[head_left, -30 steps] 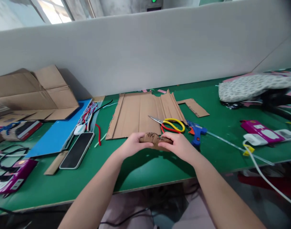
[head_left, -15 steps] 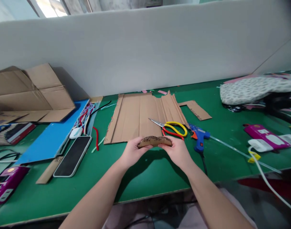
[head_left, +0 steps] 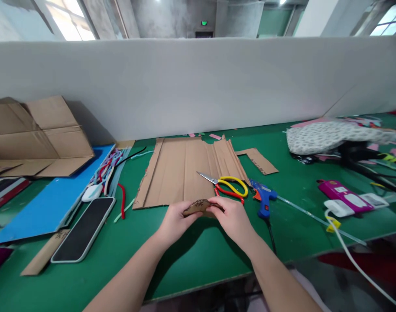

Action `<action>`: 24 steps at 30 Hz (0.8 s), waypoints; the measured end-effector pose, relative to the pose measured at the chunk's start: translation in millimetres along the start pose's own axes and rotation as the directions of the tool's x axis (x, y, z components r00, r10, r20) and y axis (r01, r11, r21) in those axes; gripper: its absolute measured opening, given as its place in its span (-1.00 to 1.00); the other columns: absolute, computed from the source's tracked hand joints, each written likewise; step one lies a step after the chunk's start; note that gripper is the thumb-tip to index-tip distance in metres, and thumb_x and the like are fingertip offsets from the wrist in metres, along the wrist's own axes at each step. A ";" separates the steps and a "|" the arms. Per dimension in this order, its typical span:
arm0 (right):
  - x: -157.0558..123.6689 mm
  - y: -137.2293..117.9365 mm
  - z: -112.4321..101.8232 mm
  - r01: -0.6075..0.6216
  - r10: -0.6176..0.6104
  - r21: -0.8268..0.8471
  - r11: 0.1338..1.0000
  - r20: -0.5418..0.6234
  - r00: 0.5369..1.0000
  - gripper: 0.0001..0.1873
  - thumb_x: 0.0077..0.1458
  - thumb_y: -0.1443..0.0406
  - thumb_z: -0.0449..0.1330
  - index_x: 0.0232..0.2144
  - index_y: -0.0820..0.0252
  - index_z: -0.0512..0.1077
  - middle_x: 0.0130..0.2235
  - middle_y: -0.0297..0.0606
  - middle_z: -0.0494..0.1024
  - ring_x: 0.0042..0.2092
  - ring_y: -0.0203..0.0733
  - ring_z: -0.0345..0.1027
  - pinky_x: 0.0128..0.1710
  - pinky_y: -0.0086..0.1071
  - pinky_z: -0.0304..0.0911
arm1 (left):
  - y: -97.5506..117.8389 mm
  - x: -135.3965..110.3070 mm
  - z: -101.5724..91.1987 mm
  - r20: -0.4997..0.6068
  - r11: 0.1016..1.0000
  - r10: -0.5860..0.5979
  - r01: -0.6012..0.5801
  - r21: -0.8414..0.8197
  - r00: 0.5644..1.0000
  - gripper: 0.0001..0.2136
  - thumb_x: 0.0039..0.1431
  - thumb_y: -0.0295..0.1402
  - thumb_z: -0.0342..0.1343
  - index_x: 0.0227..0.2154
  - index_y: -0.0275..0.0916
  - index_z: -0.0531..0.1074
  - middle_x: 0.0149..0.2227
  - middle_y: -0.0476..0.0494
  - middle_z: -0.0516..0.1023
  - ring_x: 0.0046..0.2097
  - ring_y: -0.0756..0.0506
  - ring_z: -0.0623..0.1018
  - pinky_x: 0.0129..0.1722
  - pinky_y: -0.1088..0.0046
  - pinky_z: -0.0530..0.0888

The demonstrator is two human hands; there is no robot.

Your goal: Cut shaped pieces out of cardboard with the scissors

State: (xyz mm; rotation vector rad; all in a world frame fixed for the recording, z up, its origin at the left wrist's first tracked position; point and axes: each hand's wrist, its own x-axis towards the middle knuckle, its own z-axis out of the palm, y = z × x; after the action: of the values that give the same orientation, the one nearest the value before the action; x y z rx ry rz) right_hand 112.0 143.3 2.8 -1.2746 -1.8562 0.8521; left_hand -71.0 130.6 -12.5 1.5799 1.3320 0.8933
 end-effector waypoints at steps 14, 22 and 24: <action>8.1 2.1 10.4 -0.222 0.222 0.479 0.849 0.058 0.973 -0.67 -0.07 0.24 0.27 -0.19 0.19 0.46 -0.21 -0.23 0.61 -0.16 -0.08 0.48 -0.13 -0.25 0.36 | -1.3 4.6 10.7 0.082 0.869 -0.193 0.209 -0.449 0.978 -0.66 -0.09 -0.21 0.28 -0.27 -0.35 0.53 -0.35 -0.21 0.63 -0.37 -0.08 0.57 -0.38 0.44 0.49; 7.1 3.9 14.7 -0.206 0.226 0.282 0.937 -0.039 0.973 -0.76 -0.05 0.25 0.23 -0.28 0.22 0.50 -0.29 -0.17 0.62 -0.24 -0.03 0.49 -0.19 -0.20 0.35 | -2.5 6.9 14.8 0.038 0.880 -0.204 0.200 -0.430 0.978 -0.71 -0.10 -0.28 0.27 -0.29 -0.33 0.56 -0.38 -0.15 0.62 -0.40 -0.06 0.55 -0.41 0.47 0.48; 5.3 5.4 18.4 -0.210 0.235 0.271 0.940 -0.063 0.970 -0.76 -0.04 0.25 0.22 -0.28 0.22 0.50 -0.28 -0.15 0.62 -0.22 0.00 0.48 -0.17 -0.16 0.33 | -3.6 6.6 16.4 0.013 0.884 -0.205 0.191 -0.426 0.979 -0.73 -0.11 -0.30 0.28 -0.31 -0.32 0.56 -0.40 -0.13 0.62 -0.42 -0.05 0.54 -0.41 0.49 0.47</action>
State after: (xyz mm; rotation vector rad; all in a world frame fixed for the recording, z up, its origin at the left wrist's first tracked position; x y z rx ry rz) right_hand 97.8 147.7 -10.3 -1.3456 -1.4860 1.0987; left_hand -56.2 134.6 -21.9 1.0751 1.1948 1.0036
